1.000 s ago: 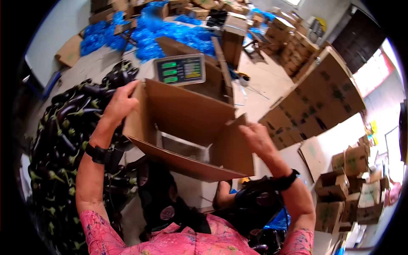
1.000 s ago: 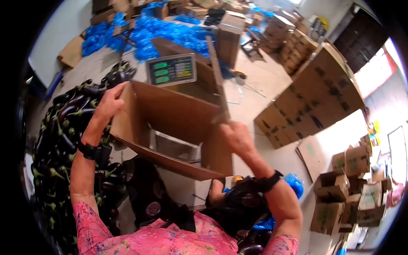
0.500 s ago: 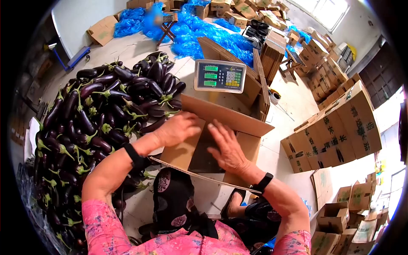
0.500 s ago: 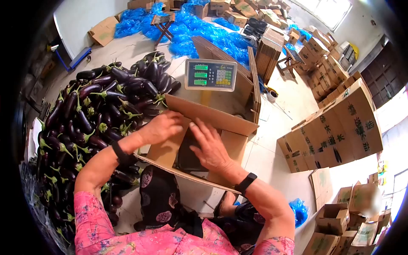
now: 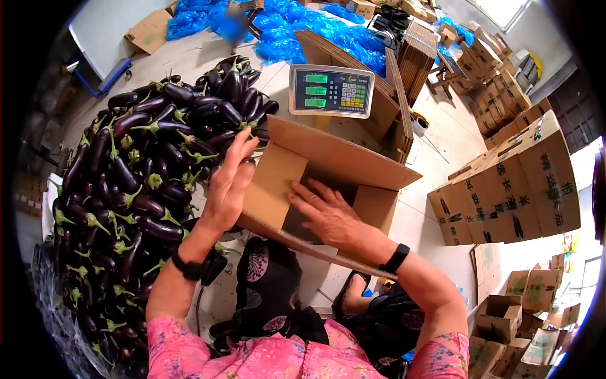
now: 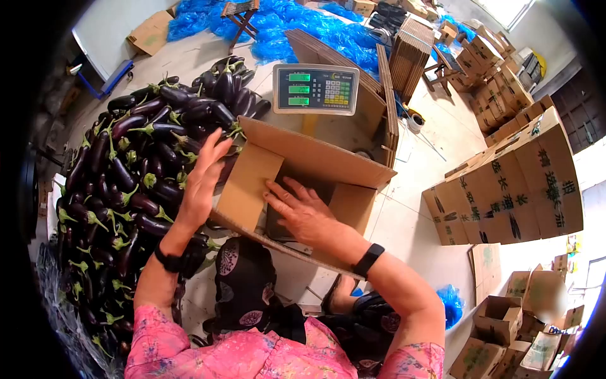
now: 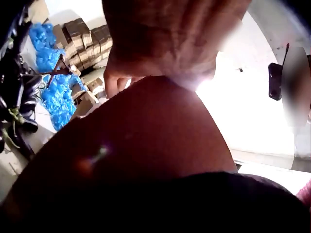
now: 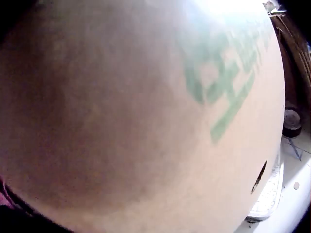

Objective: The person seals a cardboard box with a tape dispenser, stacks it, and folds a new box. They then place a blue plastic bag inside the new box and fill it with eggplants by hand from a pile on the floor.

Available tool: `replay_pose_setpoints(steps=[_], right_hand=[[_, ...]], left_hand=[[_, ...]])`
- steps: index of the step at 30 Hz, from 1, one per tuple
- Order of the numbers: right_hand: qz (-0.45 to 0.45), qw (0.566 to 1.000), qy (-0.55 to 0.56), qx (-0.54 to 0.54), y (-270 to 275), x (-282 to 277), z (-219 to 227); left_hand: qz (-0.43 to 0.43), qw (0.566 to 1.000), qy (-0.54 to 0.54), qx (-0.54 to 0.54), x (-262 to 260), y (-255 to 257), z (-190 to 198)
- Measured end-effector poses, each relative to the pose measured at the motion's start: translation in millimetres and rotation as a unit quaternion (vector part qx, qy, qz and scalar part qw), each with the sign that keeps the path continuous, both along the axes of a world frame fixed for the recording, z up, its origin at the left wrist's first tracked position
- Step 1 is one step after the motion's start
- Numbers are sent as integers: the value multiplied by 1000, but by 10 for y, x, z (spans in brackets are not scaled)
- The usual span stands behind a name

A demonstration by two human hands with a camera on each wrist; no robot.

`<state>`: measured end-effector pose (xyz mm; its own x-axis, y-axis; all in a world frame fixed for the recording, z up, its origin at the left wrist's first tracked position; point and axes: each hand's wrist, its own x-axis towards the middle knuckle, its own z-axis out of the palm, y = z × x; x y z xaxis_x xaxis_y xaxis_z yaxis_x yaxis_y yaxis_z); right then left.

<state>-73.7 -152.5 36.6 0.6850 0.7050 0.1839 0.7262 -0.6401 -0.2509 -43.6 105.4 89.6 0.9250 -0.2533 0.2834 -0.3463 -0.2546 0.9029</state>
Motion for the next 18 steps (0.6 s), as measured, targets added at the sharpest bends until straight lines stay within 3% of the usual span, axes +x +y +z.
replay_pose_setpoints(steps=[3,5,7,8,11,12,15,16,17,18], right_hand=[[46,983,-143,108,-306,241,201],[-2,960,-257,113,-535,288,678],[-114,950,-286,50,-578,278,1064],[-156,944,-290,39,-569,352,1071],[-256,963,-24,-83,-457,196,973],[-239,969,-55,-24,-432,131,870],[-183,982,44,-18,-413,-113,835],[-159,986,2,-41,-417,-247,634],[-135,988,-42,-63,-404,-367,433],[-146,986,47,-65,-402,-394,406]], left_hand=[[46,998,16,43,258,-78,-216],[49,995,50,73,380,-99,-491],[55,989,90,101,465,-123,-735],[55,994,49,86,498,-109,-834],[63,988,111,87,544,-120,-798],[88,993,2,80,616,-44,-1077],[42,975,177,-131,511,45,-1057],[100,959,207,-164,442,-37,-908],[43,934,277,-223,387,-22,-759],[43,919,298,-254,381,-56,-666]])
